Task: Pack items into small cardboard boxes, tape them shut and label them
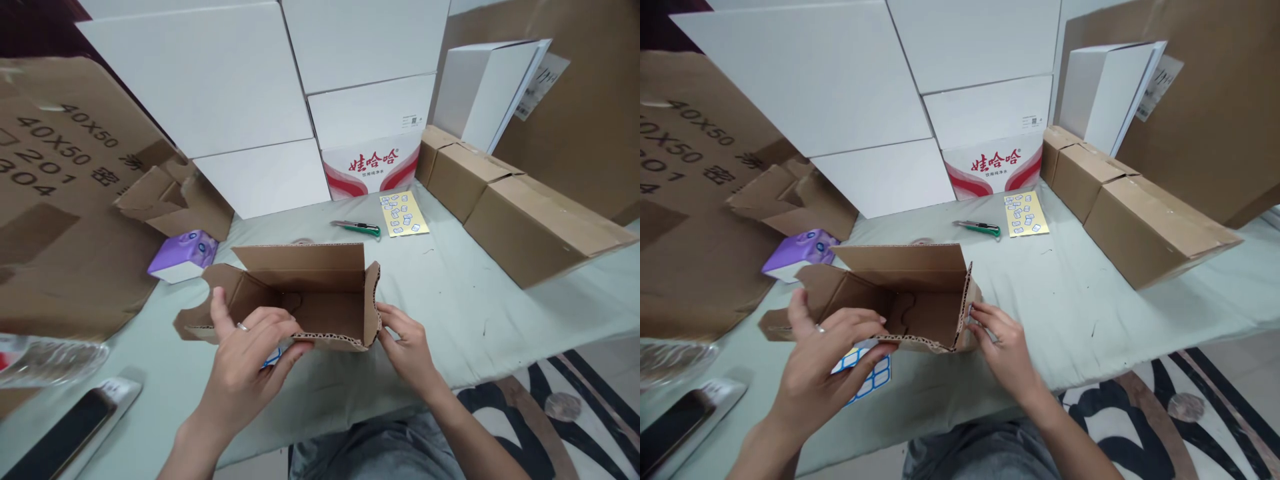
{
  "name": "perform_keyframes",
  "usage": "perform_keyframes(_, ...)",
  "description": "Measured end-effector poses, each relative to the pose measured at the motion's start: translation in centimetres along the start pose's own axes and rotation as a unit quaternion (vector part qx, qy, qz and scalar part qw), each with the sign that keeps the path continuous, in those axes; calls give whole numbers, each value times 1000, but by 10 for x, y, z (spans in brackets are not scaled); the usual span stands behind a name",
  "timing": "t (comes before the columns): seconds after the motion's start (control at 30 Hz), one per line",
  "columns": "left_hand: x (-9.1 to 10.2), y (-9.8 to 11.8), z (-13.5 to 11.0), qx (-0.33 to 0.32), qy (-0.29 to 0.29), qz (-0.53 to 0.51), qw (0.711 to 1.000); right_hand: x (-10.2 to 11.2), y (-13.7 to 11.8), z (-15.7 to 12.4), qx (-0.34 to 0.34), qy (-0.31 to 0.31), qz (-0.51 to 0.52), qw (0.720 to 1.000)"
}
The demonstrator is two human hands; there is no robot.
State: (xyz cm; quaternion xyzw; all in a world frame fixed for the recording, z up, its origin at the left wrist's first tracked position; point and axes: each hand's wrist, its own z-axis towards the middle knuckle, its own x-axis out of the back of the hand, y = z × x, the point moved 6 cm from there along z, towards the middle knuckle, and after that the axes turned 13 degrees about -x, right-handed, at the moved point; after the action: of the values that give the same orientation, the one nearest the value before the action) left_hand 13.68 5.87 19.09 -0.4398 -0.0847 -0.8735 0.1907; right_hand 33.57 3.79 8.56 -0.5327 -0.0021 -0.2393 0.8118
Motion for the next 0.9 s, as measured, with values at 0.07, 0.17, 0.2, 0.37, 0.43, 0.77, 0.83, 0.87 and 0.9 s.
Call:
perform_keyframes(0.07,0,-1,-1,0,4,-1,1000,1,2,2,-10,-4,9,1000)
perform_keyframes(0.17,0,-1,-2,-6,8,-2,1000,2,3,2,-18,2,23,1000)
perform_keyframes(0.2,0,-1,-3,-7,9,-4,1000,1,4,2,-21,5,26,999)
perform_keyframes(0.37,-1,-2,-4,-8,30,-14,999,-6,7,-1,-44,20,46,998)
perform_keyframes(0.43,-1,-1,-3,-11,33,-14,999,-7,9,-2,-54,25,57,997)
perform_keyframes(0.77,-1,-2,-4,2,24,-20,1000,-12,31,14,-130,-62,137,980)
perform_keyframes(0.83,-1,-2,-4,7,27,-16,999,-15,34,14,-128,-66,146,979)
perform_keyframes(0.87,-1,-2,-4,5,29,-16,999,-16,34,14,-124,-64,149,979)
perform_keyframes(0.9,-1,-2,-4,3,31,-15,999,-16,34,13,-119,-61,151,979)
